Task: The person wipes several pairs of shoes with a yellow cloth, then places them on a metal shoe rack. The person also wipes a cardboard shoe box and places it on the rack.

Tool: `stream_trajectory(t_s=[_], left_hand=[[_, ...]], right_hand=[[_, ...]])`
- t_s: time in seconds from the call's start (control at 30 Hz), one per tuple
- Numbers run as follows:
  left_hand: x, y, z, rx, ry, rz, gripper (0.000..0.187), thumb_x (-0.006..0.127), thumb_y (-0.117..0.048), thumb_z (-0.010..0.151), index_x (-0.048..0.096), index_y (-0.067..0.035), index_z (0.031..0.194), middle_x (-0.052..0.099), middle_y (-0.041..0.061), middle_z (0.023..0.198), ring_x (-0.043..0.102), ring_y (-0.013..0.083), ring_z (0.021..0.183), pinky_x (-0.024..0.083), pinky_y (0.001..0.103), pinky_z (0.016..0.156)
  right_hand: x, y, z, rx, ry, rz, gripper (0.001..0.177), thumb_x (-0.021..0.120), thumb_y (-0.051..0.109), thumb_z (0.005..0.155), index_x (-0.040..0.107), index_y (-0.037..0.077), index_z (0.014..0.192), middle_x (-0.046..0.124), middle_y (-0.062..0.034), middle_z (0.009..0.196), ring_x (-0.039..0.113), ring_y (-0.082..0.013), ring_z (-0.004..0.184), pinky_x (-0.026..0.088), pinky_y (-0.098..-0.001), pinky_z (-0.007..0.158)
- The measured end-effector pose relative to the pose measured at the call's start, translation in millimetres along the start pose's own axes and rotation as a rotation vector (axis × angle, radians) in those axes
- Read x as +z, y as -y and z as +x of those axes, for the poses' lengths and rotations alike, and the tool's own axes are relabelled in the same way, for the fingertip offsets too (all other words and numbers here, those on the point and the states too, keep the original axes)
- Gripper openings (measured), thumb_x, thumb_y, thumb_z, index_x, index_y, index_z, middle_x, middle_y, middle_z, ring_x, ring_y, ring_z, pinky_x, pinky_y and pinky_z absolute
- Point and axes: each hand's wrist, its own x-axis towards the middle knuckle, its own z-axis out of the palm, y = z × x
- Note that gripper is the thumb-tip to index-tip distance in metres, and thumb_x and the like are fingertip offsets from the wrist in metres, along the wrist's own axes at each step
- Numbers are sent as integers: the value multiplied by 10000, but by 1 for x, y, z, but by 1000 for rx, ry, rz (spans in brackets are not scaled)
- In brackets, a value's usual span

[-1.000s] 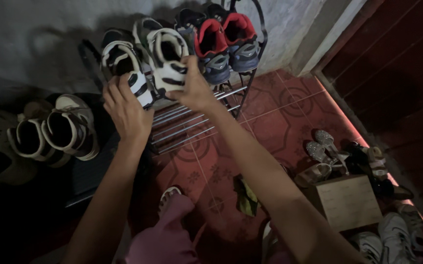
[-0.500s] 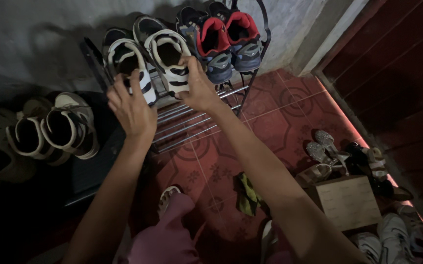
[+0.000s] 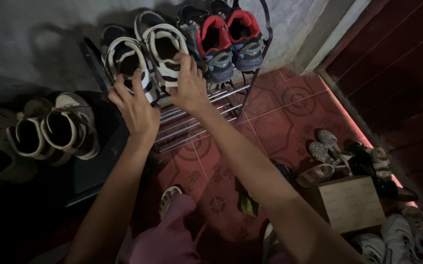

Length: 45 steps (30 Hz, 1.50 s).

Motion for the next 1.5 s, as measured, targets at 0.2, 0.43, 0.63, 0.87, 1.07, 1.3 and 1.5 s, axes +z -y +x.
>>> stream_trajectory(t_s=[0.2, 0.43, 0.63, 0.87, 1.07, 1.3, 1.5], left_hand=[[-3, 0, 1, 4, 8, -24, 939, 830, 121, 640, 493, -138, 1477, 330, 222, 1481, 324, 468, 1288, 456, 541, 1004], [-6, 0, 9, 66, 15, 50, 919, 844, 100, 628, 498, -119, 1451, 330, 232, 1443, 296, 534, 1334, 485, 565, 961], [-4, 2, 8, 54, 19, 11, 947, 870, 73, 636, 472, -84, 1481, 331, 253, 1412, 318, 506, 1285, 406, 620, 1044], [-8, 2, 7, 20, 13, -48, 1018, 915, 26, 585, 455, -43, 1490, 314, 302, 1407, 308, 526, 1264, 398, 621, 1009], [-6, -4, 9, 30, 71, -11, 950, 869, 71, 620, 503, -111, 1477, 340, 233, 1429, 318, 498, 1321, 460, 553, 995], [-5, -7, 9, 89, 29, 100, 960, 845, 84, 651, 465, -102, 1513, 324, 233, 1466, 324, 498, 1325, 478, 554, 1005], [-13, -10, 6, -5, 109, 32, 1038, 881, 47, 662, 394, -92, 1568, 274, 269, 1535, 288, 546, 1372, 477, 550, 1010]], right_hand=[[2, 9, 0, 39, 56, -135, 862, 825, 118, 704, 339, 217, 1409, 407, -265, 1446, 451, -561, 1260, 407, -645, 986], [25, -7, 5, -162, -68, -16, 868, 828, 209, 736, 307, 156, 1428, 321, -327, 1517, 303, -648, 1430, 474, -624, 1006], [42, 2, 7, 73, -135, -130, 794, 847, 198, 728, 341, 140, 1337, 257, -334, 1547, 384, -614, 1335, 373, -696, 1015], [36, -3, 13, 132, -124, -111, 821, 837, 198, 740, 312, 129, 1367, 230, -346, 1527, 398, -614, 1295, 358, -694, 1030], [36, -23, 8, 38, -32, -158, 845, 816, 133, 733, 317, 170, 1414, 215, -344, 1566, 364, -599, 1338, 375, -675, 1028], [23, -39, 5, -306, -102, -47, 1017, 847, 148, 772, 199, 60, 1552, 306, -331, 1528, 320, -605, 1393, 379, -609, 1083], [-2, -73, -5, -392, -580, 10, 300, 680, 209, 963, 585, 90, 1222, 626, -177, 1161, 587, -385, 1078, 459, -480, 979]])
